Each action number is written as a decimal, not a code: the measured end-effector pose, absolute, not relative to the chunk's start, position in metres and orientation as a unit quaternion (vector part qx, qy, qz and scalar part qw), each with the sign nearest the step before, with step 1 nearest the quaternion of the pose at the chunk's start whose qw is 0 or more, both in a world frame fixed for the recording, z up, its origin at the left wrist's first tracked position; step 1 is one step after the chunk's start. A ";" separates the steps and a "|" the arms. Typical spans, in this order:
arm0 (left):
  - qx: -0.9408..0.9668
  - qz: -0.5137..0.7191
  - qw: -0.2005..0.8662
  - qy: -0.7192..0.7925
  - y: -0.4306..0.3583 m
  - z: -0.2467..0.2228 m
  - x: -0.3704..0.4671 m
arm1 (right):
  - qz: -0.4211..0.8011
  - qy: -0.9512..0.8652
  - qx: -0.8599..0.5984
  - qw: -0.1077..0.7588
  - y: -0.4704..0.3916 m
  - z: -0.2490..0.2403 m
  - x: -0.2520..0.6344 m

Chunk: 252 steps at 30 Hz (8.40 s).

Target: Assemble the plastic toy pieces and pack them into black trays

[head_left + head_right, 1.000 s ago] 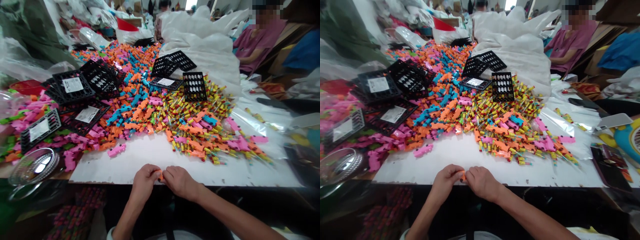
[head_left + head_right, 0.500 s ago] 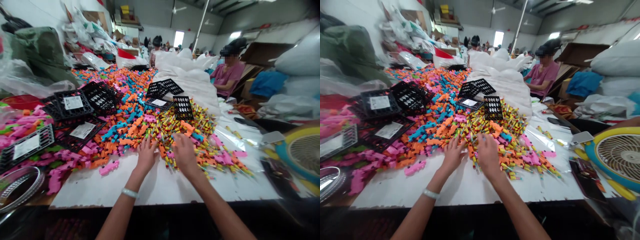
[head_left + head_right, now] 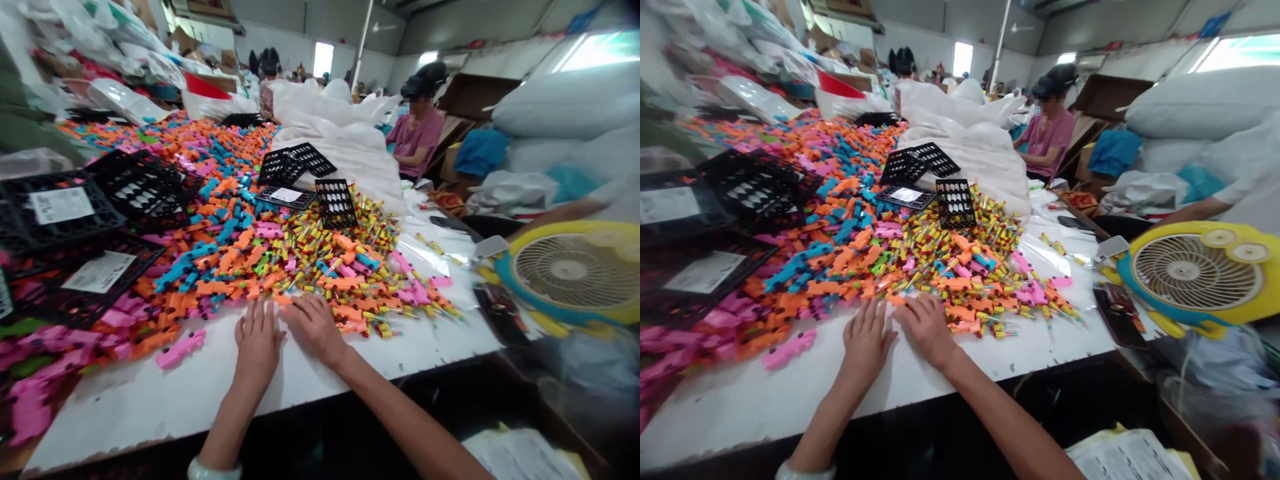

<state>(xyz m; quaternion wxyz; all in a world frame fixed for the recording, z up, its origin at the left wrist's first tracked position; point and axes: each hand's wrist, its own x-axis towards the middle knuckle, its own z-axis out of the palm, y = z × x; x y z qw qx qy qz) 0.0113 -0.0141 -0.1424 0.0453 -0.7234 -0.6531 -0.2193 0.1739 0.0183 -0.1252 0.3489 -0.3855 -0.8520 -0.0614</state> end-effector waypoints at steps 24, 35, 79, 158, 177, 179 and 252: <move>-0.783 -0.229 0.014 -0.577 -0.006 -0.160 0.127 | -0.088 -0.776 -0.533 0.326 0.029 -0.124 0.292; -0.788 -0.195 0.018 -0.583 -0.008 -0.149 0.155 | -0.015 -0.602 -0.590 0.537 0.067 -0.122 0.318; -0.688 -0.370 -0.194 -0.594 -0.012 -0.112 0.125 | -0.067 -0.718 -0.590 0.364 -0.001 -0.111 0.342; -0.737 -0.331 -0.079 -0.584 -0.074 -0.140 0.024 | 0.035 -0.928 -0.351 0.119 0.034 -0.105 0.203; -0.751 -0.304 -0.093 -0.579 -0.079 -0.136 0.017 | -0.002 -0.912 -0.379 0.155 0.020 -0.117 0.198; -0.750 -0.302 -0.092 -0.581 -0.079 -0.136 0.018 | -0.001 -0.900 -0.393 0.190 0.016 -0.117 0.203; -0.267 -0.546 -0.544 -0.578 -0.052 -0.093 0.024 | 0.610 -0.578 -0.427 0.334 -0.013 -0.095 0.190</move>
